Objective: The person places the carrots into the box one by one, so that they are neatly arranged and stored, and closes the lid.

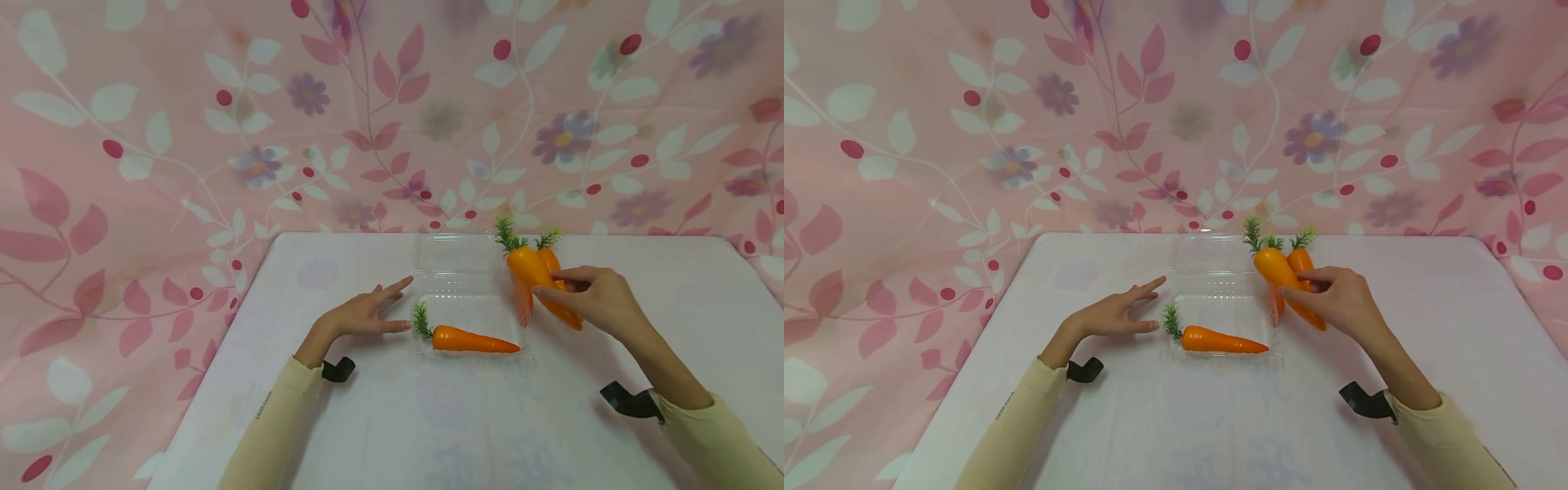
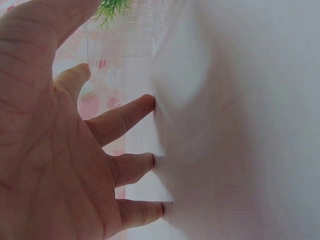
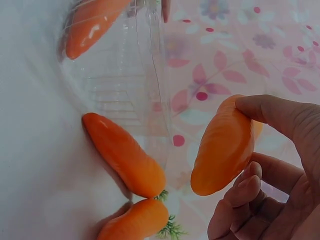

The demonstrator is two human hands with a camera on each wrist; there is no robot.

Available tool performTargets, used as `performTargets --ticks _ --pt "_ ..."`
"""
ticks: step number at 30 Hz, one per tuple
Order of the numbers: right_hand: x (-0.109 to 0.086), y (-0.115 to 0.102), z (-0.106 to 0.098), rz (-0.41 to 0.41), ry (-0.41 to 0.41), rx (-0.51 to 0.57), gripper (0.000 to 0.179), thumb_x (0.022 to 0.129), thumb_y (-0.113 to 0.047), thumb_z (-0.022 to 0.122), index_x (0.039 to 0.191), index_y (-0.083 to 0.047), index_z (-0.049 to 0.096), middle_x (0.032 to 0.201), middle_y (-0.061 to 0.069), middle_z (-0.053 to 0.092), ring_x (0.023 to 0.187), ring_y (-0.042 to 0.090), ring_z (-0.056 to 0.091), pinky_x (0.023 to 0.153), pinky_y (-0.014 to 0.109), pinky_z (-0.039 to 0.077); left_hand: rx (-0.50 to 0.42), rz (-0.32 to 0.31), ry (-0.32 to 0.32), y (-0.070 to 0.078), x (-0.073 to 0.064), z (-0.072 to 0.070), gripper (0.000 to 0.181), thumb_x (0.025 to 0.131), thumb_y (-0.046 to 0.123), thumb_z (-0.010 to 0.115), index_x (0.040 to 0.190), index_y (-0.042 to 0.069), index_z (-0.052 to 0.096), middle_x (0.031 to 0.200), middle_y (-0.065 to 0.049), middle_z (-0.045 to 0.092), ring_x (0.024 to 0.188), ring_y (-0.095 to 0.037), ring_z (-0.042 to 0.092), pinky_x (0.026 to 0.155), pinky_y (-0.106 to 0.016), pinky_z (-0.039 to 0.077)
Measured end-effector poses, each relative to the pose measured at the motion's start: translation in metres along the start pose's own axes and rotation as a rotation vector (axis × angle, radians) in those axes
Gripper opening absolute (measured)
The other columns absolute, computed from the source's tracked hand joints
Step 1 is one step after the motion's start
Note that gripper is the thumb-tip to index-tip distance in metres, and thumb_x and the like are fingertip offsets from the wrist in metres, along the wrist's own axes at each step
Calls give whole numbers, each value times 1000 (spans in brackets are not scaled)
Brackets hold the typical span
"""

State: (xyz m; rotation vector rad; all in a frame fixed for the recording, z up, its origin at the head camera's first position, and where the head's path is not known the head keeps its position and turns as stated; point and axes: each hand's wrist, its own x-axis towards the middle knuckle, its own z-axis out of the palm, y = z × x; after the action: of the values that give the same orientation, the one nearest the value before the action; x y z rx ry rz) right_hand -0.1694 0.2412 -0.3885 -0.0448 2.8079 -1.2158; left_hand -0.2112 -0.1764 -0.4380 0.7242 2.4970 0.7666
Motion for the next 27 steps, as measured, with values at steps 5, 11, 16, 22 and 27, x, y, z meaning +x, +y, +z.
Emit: performTargets --ticks 5,11,16,22,27 --pt "-1 -4 3 -25 2 -3 71 82 -53 76 122 5 66 100 16 64 82 29 57 60 26 53 3 1 -1 1 -1 -1 93 85 66 64 158 40 13 152 0 43 146 -43 10 114 -61 11" --pt "-1 -8 7 -57 5 -13 70 81 -53 77 120 5 68 97 15 63 81 28 55 59 26 52 2 2 -4 1 0 -1 93 85 66 64 158 40 13 152 0 43 146 -44 11 114 -60 13" --pt "0 -10 11 -86 4 -16 66 80 -51 79 118 3 70 90 13 60 77 27 54 56 27 51 4 5 -2 -1 0 -1 93 85 66 64 158 40 13 152 0 43 146 -43 11 115 -59 13" --pt "1 -13 13 -101 -6 -21 66 80 -50 80 117 3 70 84 10 57 74 25 53 54 27 47 2 2 -6 -3 2 0 93 84 67 64 158 41 12 153 1 42 146 -42 11 115 -58 12" --pt "1 -17 15 -129 -9 -24 62 80 -48 80 113 3 71 78 8 53 68 23 50 48 27 39 4 -1 -5 -4 2 0 93 84 67 64 158 42 12 153 2 42 147 -42 11 115 -59 12"
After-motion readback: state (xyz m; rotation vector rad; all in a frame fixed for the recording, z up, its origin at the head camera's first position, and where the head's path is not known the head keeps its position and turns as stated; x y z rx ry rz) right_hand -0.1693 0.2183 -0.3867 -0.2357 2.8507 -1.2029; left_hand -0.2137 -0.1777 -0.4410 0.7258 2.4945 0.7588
